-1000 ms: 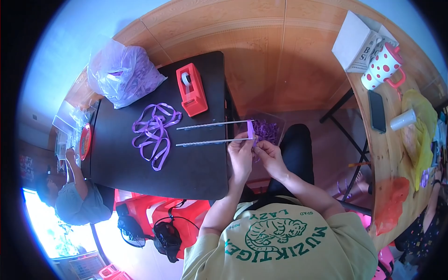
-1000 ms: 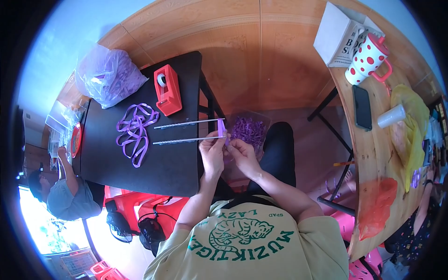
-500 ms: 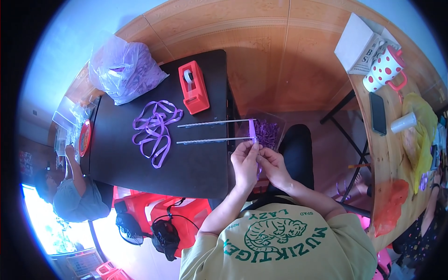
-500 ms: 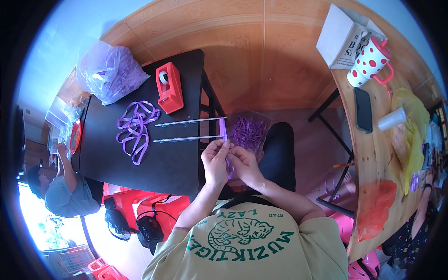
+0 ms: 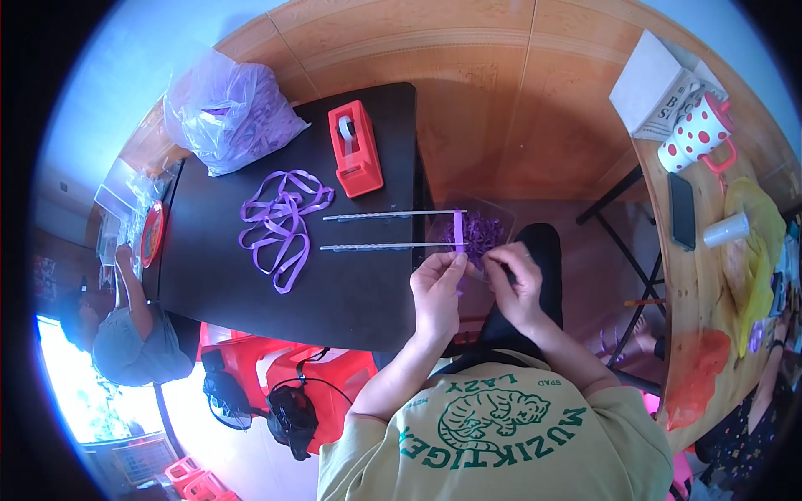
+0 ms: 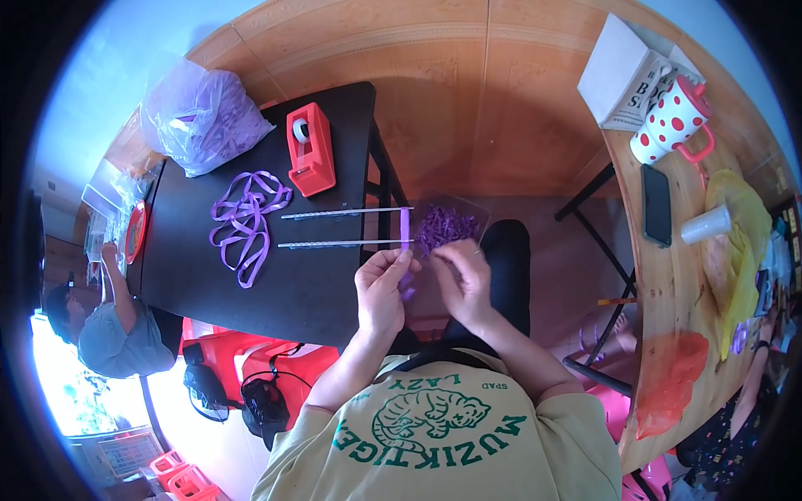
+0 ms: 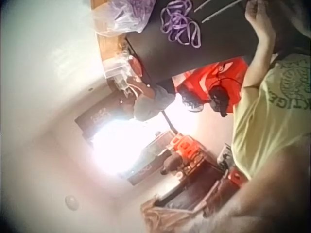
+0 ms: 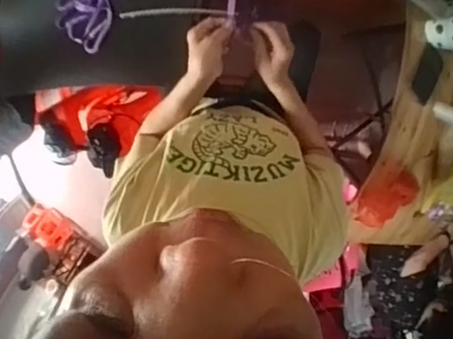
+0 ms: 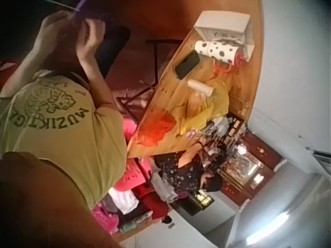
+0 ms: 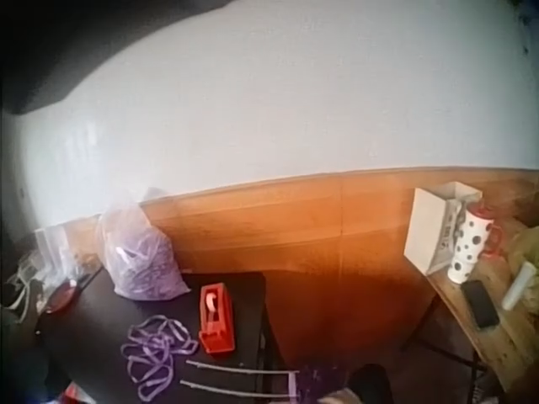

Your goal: Wrapping purple ribbon strips around a pair of parallel metal rods at a manual workstation.

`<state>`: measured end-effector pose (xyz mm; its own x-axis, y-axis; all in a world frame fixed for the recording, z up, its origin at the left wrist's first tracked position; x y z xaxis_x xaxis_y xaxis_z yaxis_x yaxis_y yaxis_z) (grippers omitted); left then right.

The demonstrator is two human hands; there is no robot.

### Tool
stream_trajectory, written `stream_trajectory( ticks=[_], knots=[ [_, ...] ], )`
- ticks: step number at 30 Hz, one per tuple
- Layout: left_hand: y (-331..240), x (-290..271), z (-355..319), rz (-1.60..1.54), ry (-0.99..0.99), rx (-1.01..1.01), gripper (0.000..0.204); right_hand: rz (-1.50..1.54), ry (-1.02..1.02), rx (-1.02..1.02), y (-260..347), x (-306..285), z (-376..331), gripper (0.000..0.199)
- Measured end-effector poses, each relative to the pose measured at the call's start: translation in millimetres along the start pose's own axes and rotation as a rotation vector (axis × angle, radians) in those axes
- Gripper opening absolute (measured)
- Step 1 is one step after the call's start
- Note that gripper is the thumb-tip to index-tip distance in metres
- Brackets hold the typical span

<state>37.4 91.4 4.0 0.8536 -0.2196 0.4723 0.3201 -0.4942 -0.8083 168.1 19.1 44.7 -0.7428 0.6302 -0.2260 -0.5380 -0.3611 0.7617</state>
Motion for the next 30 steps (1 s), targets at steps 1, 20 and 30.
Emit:
stream_trajectory(
  ticks=[1, 20, 30],
  knots=[
    [0.1, 0.0, -1.6, 0.026, 0.006, -0.010, 0.009, -0.109, 0.027, -0.154, 11.6, -3.7, 11.3, 0.021],
    [-106.9, 43.9, 40.0, 0.334, 0.222, -0.120, 0.012, 0.246, 0.342, -0.183, 16.8, 46.7, 83.6, 0.010],
    [-145.2, 75.0, 72.7, 1.221, 0.438, 0.216, 0.011, 0.483, 0.380, 0.097, -17.8, 60.9, 87.0, 0.011]
  ],
)
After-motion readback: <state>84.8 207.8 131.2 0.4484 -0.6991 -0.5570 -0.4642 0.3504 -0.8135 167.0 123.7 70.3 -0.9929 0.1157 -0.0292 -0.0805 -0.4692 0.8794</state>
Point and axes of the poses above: each hand's wrist, its own z-axis towards the middle knuckle, its own x-axis out of the palm, y = z × x, the point moved 9 cm from there along z, towards the middle knuckle, and after that the axes turned 7 degrees about -x, right-handed, at the moved point
